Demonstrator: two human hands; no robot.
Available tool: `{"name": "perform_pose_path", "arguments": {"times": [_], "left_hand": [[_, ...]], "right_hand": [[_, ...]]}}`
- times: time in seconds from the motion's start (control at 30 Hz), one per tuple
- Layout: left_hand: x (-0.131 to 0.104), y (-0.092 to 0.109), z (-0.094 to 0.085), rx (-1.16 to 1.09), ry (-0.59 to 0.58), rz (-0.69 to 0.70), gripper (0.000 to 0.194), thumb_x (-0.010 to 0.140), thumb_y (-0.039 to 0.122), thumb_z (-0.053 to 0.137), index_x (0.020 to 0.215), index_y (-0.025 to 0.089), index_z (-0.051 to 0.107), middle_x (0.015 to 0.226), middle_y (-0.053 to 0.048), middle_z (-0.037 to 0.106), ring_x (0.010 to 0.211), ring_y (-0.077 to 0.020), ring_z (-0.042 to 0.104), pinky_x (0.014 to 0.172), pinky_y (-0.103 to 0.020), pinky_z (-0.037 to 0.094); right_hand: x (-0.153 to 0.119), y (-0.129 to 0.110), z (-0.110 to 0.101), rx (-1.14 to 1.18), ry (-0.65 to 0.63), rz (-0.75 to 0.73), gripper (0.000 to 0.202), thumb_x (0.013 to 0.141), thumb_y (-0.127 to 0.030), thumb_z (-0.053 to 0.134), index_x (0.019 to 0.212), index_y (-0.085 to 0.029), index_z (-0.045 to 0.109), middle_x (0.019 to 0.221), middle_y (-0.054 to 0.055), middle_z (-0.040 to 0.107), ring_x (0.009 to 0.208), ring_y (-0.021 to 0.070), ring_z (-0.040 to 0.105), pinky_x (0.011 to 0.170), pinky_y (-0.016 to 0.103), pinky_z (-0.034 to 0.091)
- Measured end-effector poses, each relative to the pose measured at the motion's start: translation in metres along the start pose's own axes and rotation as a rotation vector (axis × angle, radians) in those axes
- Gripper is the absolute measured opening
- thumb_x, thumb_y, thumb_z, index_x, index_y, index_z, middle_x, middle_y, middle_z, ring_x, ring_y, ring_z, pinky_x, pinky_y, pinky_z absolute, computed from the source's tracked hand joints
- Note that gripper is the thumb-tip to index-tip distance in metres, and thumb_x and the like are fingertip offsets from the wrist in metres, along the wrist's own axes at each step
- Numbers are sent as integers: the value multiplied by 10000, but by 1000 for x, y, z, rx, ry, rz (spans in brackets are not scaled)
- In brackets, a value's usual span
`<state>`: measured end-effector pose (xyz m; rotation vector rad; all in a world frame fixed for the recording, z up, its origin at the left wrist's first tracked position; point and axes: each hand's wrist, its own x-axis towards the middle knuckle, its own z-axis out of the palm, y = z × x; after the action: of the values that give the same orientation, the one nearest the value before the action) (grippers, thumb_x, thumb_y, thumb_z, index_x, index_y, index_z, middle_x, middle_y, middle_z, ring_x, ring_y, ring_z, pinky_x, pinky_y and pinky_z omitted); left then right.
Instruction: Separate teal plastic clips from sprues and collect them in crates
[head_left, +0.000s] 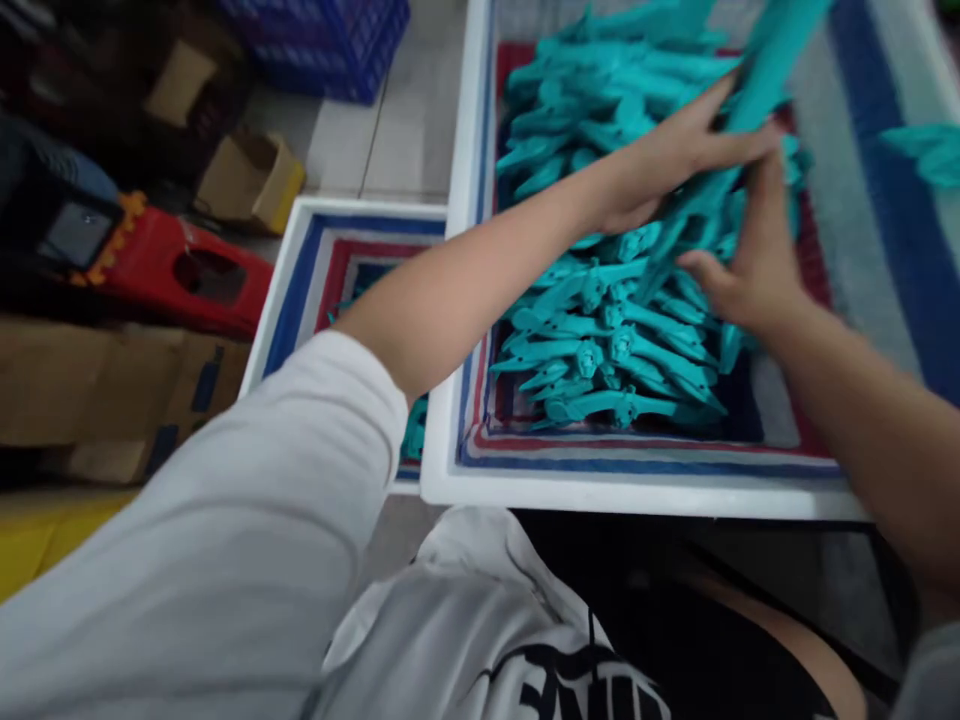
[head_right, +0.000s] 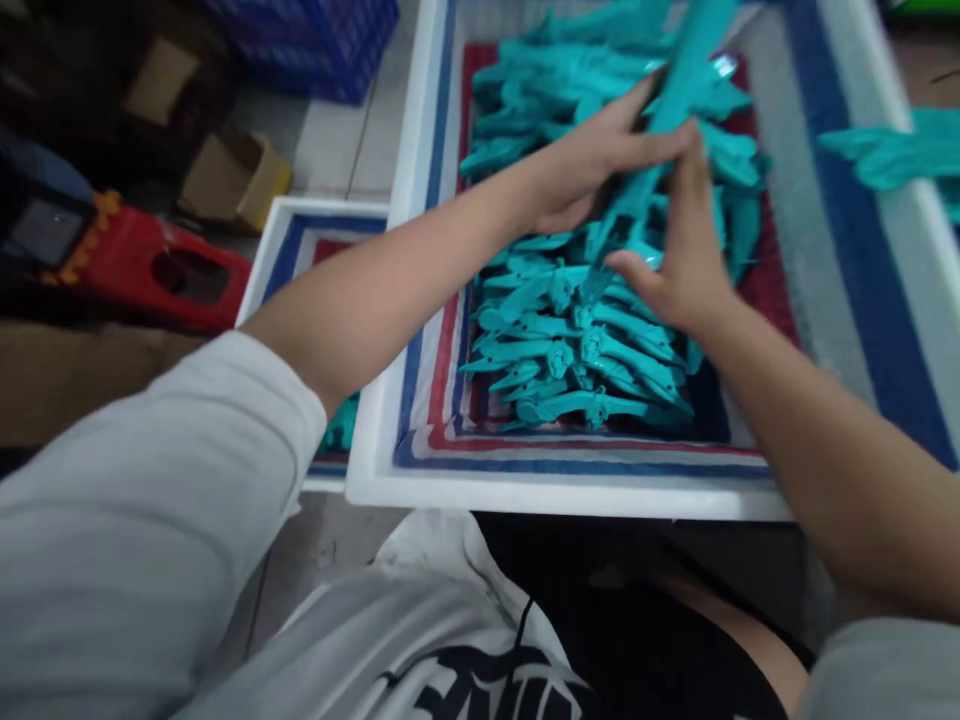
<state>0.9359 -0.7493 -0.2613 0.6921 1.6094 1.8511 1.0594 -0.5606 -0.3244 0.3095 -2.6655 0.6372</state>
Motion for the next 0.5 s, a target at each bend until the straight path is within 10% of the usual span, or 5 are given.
{"name": "perform_pose_path", "arguments": {"times": [0.1,0.23,0.5], "left_hand": [[-10,-1,0,-150,-98,129,882,1031,-67,652,1853,226,521,1738,-58,746,1723,-271,612,1349,-292,551],[-16,-12,6,-200,29,276,910,1062,61,587,1923,334,474,1778,-39,658,1700,-430,596,1158,-559,642],[-18,-33,-14,-185,-155,1,1134,837,289,1093,1783,503,505,1522,-27,802,1439,-321,799,1243,-612,678]], "right_hand": [[8,-8,17,-18,38,-40,1319,1100,-1006,461,2002,-84,190,2052,253,130,1939,463,133,1572,702,185],[10,-8,32,21,113,-40,1059,1179,-819,478,2016,-221,225,2040,164,290,1922,454,232,1552,755,273],[20,-10,21,128,362,47,881,1219,-821,316,1747,-228,698,1786,185,673,1711,405,613,1473,645,490]]}}
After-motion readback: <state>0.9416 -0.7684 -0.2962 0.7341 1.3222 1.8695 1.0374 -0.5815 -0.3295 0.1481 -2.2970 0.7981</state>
